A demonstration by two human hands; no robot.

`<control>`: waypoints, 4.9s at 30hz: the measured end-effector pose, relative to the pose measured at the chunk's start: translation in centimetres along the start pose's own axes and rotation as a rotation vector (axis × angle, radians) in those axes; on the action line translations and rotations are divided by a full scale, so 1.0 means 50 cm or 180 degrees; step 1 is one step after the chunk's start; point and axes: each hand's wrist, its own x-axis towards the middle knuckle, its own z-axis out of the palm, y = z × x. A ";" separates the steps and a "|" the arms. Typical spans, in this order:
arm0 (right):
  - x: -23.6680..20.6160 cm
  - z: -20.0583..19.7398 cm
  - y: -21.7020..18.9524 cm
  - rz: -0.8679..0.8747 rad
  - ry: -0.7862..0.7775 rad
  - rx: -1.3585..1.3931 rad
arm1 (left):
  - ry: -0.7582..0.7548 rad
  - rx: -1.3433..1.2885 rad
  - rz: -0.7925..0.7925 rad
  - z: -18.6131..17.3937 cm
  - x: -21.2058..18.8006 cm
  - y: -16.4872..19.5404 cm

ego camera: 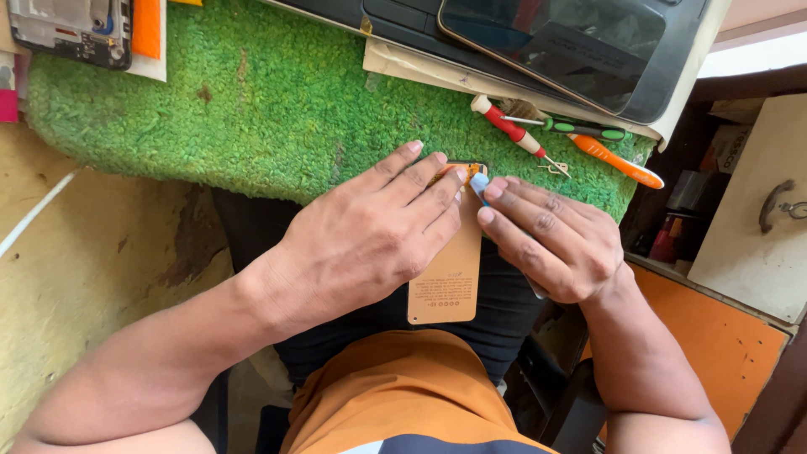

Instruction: The person unscrews the back cover of a smartphone with a screwdriver, removes the back panel, and then applies adhesive from a tube onto the back cover, spreading it along the edge with a small spreader. The person works at a small repair bench with a laptop and tools on a green mat.

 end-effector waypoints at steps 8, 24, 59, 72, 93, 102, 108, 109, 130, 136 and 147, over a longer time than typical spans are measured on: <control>-0.006 0.002 0.000 0.0132 -0.0029 -0.0052 | -0.0001 0.0024 0.0051 0.003 -0.001 -0.001; 0.033 -0.008 -0.027 0.1763 -0.0417 -0.0020 | 0.0158 0.0031 0.0271 0.001 -0.003 -0.018; -0.034 -0.082 0.020 0.3176 0.1979 0.3410 | 0.0178 0.0007 0.0241 0.011 -0.006 -0.012; -0.101 -0.084 0.092 0.1705 0.0369 -0.1238 | 0.0158 0.0021 0.0267 0.007 -0.004 -0.011; -0.112 -0.076 0.064 0.2610 0.2145 0.2244 | 0.0107 0.0107 0.0243 0.013 -0.006 -0.008; -0.041 -0.032 -0.014 0.2112 0.1496 0.2566 | -0.0014 0.0132 0.0235 0.019 -0.007 -0.007; 0.008 -0.022 -0.018 0.1504 0.0105 0.0763 | -0.0085 0.0186 0.0219 0.012 -0.009 -0.006; 0.011 -0.021 -0.017 0.1351 0.0061 0.0691 | -0.0097 0.0163 0.0216 0.010 -0.009 -0.006; 0.002 -0.004 -0.007 0.0786 -0.0009 0.0505 | -0.0111 -0.0243 0.0251 -0.001 -0.011 -0.015; 0.002 -0.001 -0.008 0.0719 -0.0038 0.0542 | -0.0105 -0.0430 0.0154 -0.009 -0.017 -0.017; 0.006 -0.012 0.000 0.0760 -0.0196 0.0869 | -0.0182 -0.0191 0.0187 -0.007 -0.015 -0.003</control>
